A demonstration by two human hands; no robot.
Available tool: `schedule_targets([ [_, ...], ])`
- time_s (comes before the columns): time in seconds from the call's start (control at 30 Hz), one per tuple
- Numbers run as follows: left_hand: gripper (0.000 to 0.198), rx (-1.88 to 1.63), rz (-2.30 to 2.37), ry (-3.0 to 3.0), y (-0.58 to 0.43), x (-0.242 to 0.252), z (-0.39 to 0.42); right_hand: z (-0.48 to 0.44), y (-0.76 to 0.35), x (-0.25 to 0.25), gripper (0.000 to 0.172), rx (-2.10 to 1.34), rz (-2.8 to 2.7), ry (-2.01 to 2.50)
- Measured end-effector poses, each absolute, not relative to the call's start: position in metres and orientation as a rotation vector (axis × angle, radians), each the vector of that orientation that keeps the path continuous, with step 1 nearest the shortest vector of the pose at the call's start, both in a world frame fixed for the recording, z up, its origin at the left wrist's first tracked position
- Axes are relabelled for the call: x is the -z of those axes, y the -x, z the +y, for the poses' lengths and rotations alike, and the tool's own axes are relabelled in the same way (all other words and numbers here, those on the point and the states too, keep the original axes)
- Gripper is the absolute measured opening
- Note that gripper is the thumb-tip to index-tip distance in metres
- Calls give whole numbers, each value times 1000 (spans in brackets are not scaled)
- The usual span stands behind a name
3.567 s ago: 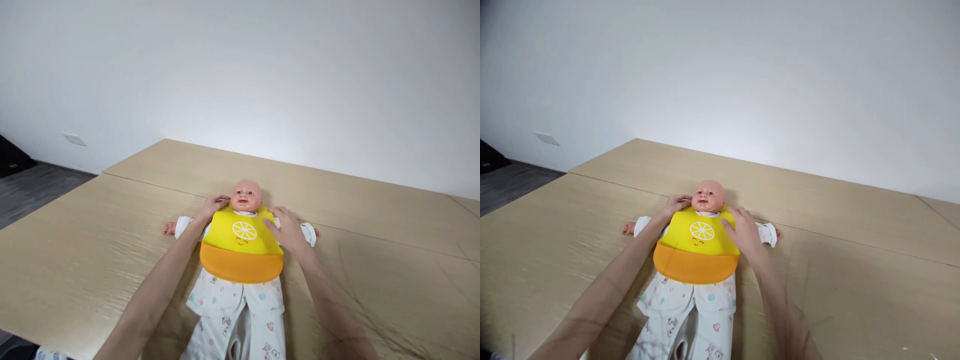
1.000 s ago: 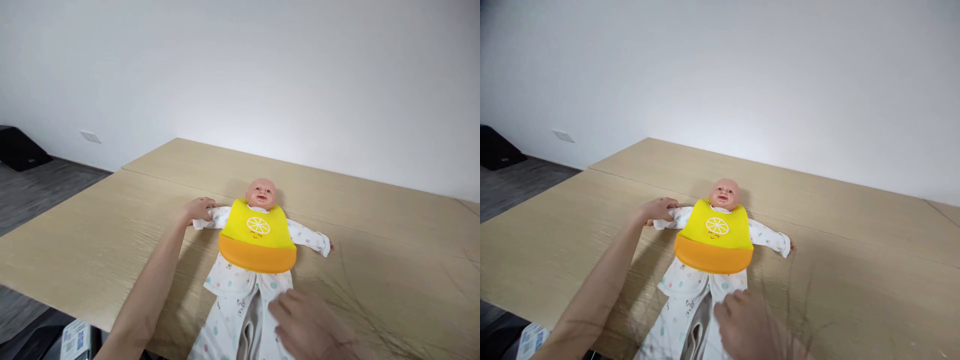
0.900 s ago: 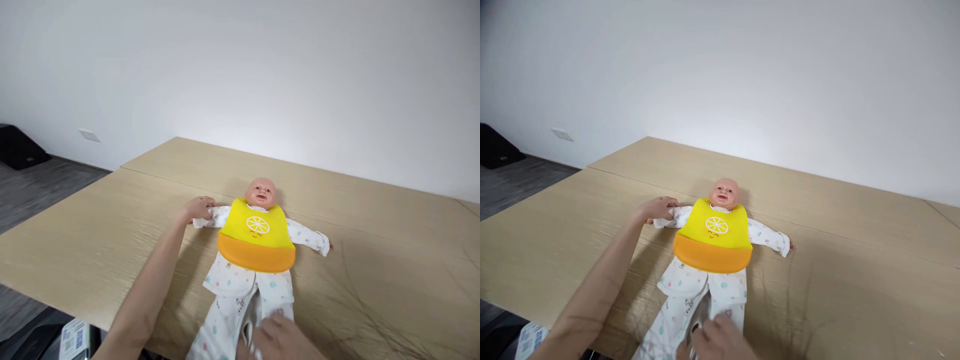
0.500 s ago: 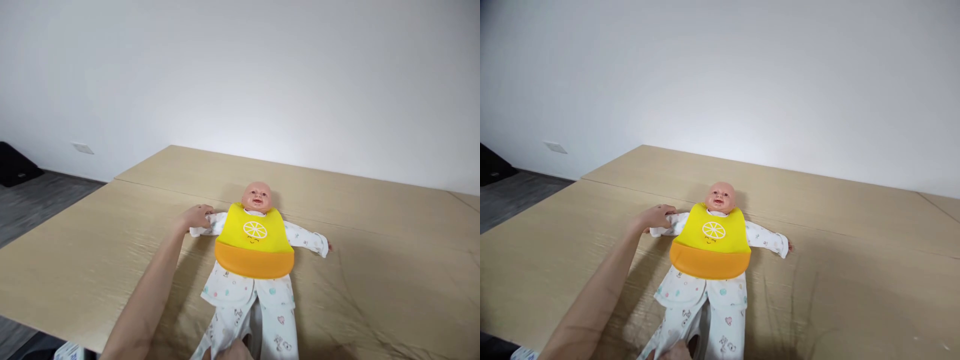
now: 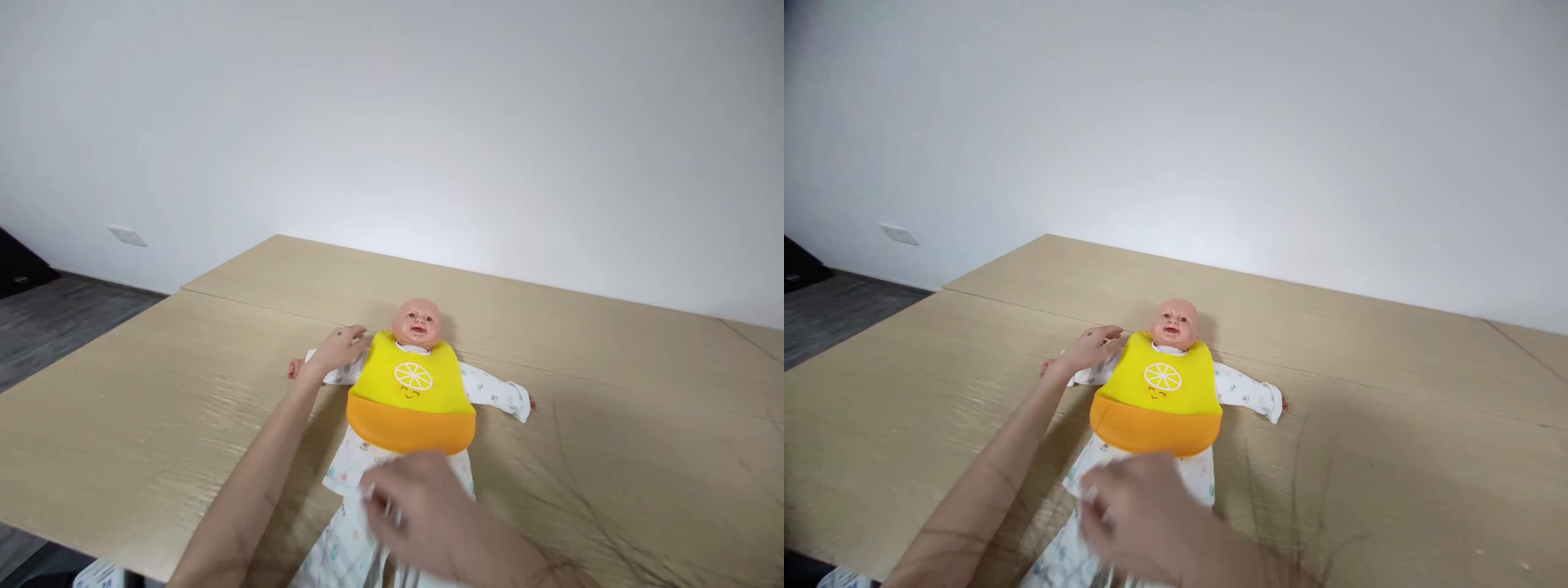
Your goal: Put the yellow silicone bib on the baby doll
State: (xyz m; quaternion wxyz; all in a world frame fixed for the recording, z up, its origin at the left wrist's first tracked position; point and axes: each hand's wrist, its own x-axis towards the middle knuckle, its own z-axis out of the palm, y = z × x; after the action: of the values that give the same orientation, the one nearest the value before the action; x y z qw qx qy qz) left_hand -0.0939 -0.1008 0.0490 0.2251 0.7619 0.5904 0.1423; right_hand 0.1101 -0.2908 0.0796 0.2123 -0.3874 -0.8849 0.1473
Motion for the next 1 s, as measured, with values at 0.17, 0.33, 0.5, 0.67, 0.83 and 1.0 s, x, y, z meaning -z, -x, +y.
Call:
schedule_targets([
  [0.17, 65, -374, 1850, -1885, 53, -47, -94, -196, -173, -73, 17, -685, -1630, 1425],
  [0.33, 57, -273, 1815, -1906, 37, -37, -95, -128, -205, -24, 23, -822, -1338, 1555],
  [0.5, 40, -388, 1742, -1898, 33, -29, -97, -109, -199, 5, 38, -950, -1327, 1499],
  [0.67, 33, -533, 1659, -1838, 26, -25, -102, -102, -194, -1, 39, -1119, -1328, 1363],
  [0.83, 27, -690, 1556, -1749, 17, -38, -114, -118, -196, -16, 58, -1482, -1023, 1196],
  [1.0, 29, -814, 1498, -1757, 3, -63, -134, -132, -204, -31, 45, -1399, -1162, 1180],
])
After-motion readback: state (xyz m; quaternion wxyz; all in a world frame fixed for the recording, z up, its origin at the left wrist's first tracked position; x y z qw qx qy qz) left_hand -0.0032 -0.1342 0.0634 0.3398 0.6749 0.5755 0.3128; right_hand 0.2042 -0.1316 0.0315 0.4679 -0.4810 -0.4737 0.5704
